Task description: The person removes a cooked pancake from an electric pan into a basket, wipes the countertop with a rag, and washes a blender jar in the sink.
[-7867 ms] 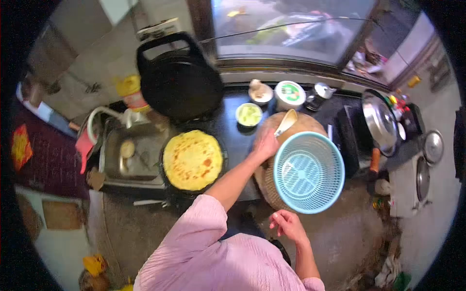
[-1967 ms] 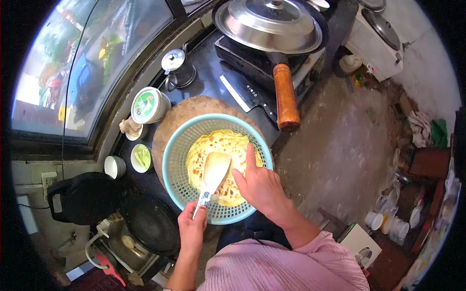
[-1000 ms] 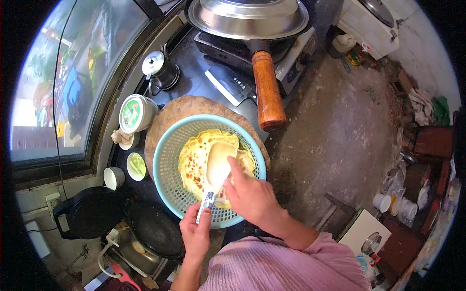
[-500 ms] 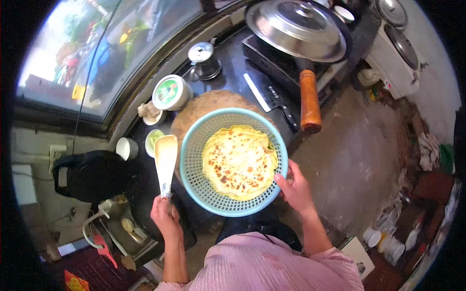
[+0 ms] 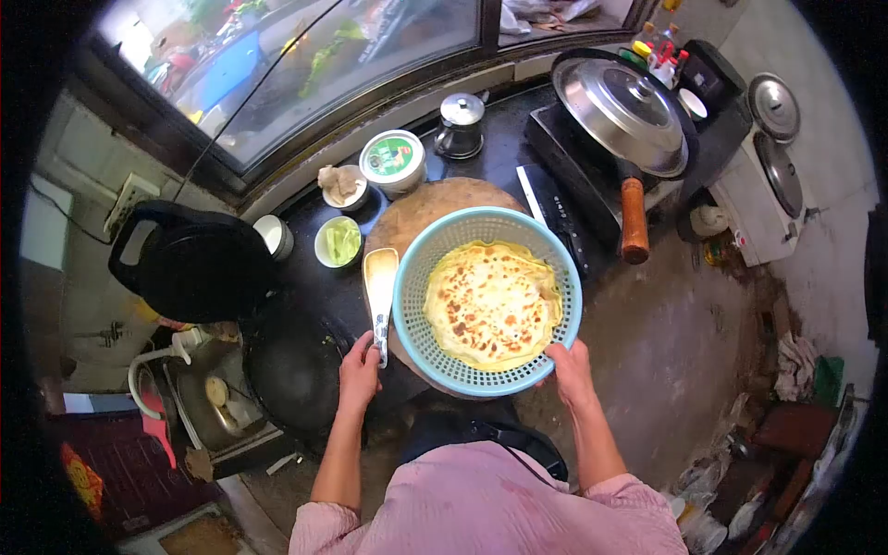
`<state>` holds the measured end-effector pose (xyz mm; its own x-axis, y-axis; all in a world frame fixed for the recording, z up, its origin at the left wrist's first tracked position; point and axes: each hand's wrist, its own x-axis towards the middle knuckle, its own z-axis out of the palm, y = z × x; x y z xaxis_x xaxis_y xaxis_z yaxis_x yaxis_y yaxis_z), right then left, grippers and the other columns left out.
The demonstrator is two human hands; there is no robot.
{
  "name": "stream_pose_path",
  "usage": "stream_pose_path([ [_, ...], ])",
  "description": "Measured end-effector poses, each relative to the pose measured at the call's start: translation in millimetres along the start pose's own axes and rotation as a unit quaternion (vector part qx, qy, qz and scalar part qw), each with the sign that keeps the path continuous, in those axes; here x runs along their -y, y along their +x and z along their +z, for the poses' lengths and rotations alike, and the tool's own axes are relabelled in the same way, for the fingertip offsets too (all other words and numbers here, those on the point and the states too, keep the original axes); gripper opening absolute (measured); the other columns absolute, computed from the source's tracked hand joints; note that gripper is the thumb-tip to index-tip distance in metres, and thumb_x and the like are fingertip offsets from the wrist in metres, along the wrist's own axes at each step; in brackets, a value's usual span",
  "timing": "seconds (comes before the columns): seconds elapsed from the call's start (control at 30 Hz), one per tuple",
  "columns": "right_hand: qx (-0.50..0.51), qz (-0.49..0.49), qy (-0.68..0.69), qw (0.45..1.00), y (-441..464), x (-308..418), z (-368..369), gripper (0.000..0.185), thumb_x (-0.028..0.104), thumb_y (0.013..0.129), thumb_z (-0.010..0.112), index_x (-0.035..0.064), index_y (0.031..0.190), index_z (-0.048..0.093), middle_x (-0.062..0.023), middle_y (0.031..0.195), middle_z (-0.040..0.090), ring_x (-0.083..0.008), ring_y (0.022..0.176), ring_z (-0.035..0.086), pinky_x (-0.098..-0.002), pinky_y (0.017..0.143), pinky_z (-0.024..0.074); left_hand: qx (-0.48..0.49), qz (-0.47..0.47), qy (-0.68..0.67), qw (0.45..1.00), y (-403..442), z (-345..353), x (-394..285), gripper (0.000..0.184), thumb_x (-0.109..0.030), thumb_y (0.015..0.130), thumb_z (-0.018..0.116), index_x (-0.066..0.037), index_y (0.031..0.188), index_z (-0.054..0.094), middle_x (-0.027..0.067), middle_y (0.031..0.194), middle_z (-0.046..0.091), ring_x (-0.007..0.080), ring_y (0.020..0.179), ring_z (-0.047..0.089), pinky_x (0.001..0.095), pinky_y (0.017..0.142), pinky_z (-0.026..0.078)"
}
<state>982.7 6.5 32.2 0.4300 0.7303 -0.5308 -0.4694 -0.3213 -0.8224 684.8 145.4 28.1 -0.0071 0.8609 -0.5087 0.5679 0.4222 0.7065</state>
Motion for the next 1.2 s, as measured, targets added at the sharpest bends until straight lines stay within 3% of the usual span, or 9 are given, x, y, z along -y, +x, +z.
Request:
stream_pose_path([
  [0.1, -0.008, -0.022, 0.016, 1.0, -10, -6, 2, 0.025, 0.005, 0.081, 0.046, -0.0084, 0.102, 0.052, -0.0125, 0.075, 0.062, -0.0174, 0.052, 0.06, -0.0271, 0.04, 0.0487, -0.273, 0.342, 0.13, 0.89, 2, -3, 25, 0.024, -0.01, 0.09, 0.049, -0.002, 0.109, 0.062, 0.0094, 0.086, 0.061, 0.012, 0.066, 0.059, 0.0256, 0.052, 0.044],
  [0.23, -0.004, -0.038, 0.036, 0.999, -18, -12, 1, 0.026, 0.004, 0.079, 0.046, -0.0075, 0.101, 0.052, -0.012, 0.076, 0.062, -0.0176, 0.053, 0.06, -0.0277, 0.039, 0.0485, -0.265, 0.304, 0.031, 0.915, -75, -12, -54, 0.019, 0.004, 0.084, 0.051, -0.001, 0.099, 0.062, 0.0122, 0.088, 0.061, 0.0199, 0.074, 0.061, 0.0279, 0.062, 0.047],
  [0.4, 0.009, -0.09, -0.012, 0.996, -33, 14, 26, 0.023, 0.005, 0.079, 0.048, -0.0076, 0.097, 0.053, -0.0108, 0.071, 0.061, -0.0169, 0.051, 0.059, -0.0281, 0.04, 0.0479, -0.266, 0.463, 0.067, 0.843, -94, -19, -78, 0.021, 0.003, 0.083, 0.057, 0.001, 0.104, 0.058, 0.0049, 0.084, 0.055, 0.0093, 0.072, 0.052, 0.0238, 0.063, 0.044],
  [0.5, 0.048, -0.097, -0.034, 0.994, -36, 20, 45, 0.021, 0.005, 0.08, 0.048, -0.0077, 0.095, 0.054, -0.0105, 0.07, 0.062, -0.0165, 0.051, 0.059, -0.028, 0.041, 0.0477, -0.321, 0.275, -0.007, 0.906, -87, -36, -79, 0.033, 0.001, 0.078, 0.062, 0.0, 0.11, 0.055, 0.009, 0.089, 0.058, 0.0143, 0.066, 0.056, 0.0281, 0.059, 0.046],
  [0.67, 0.163, -0.046, -0.057, 0.984, -49, 23, 95, 0.017, 0.005, 0.083, 0.049, -0.0058, 0.094, 0.056, -0.0108, 0.069, 0.063, -0.0157, 0.051, 0.059, -0.0272, 0.044, 0.0477, -0.024, -0.034, -0.303, 0.952, -89, -72, -24, 0.038, -0.008, 0.079, 0.062, 0.005, 0.114, 0.054, 0.0141, 0.093, 0.066, 0.0166, 0.071, 0.066, 0.0265, 0.052, 0.051],
  [0.8, 0.27, 0.052, -0.094, 0.957, -33, -10, 136, 0.025, 0.011, 0.085, 0.054, -0.0069, 0.102, 0.055, -0.015, 0.083, 0.064, -0.0169, 0.056, 0.06, -0.027, 0.049, 0.0491, -0.096, -0.033, -0.289, 0.952, -114, -115, 3, 0.037, 0.002, 0.071, 0.05, 0.01, 0.107, 0.056, 0.0159, 0.087, 0.065, 0.021, 0.062, 0.065, 0.0332, 0.045, 0.053],
  [0.93, 0.167, -0.377, -0.304, 0.859, -46, -22, 195, 0.044, 0.013, 0.088, 0.055, -0.0025, 0.127, 0.045, -0.0208, 0.125, 0.046, -0.0214, 0.084, 0.061, -0.031, 0.07, 0.0503, -0.209, 0.028, -0.089, 0.973, -107, -172, 50, 0.039, -0.002, 0.072, 0.049, 0.003, 0.11, 0.057, 0.018, 0.092, 0.067, 0.0261, 0.081, 0.066, 0.0362, 0.07, 0.051],
  [1.07, 0.363, -0.274, -0.233, 0.86, -54, -43, 256, 0.041, 0.011, 0.087, 0.054, -0.0017, 0.125, 0.047, -0.0195, 0.114, 0.054, -0.0262, 0.092, 0.059, -0.0348, 0.082, 0.0475, -0.284, -0.016, 0.005, 0.959, -117, -214, 64, 0.048, -0.003, 0.072, 0.048, -0.004, 0.12, 0.053, 0.021, 0.103, 0.064, 0.0333, 0.095, 0.063, 0.039, 0.082, 0.048],
  [1.2, 0.275, -0.342, -0.327, 0.837, -28, -88, 263, 0.045, 0.011, 0.082, 0.055, -0.0005, 0.125, 0.047, -0.0222, 0.114, 0.055, -0.0337, 0.102, 0.056, -0.0389, 0.087, 0.0449, -0.326, -0.012, 0.004, 0.945, -124, -227, 80, 0.052, -0.002, 0.073, 0.047, -0.006, 0.125, 0.051, 0.0219, 0.106, 0.063, 0.0363, 0.101, 0.061, 0.0412, 0.085, 0.046],
])
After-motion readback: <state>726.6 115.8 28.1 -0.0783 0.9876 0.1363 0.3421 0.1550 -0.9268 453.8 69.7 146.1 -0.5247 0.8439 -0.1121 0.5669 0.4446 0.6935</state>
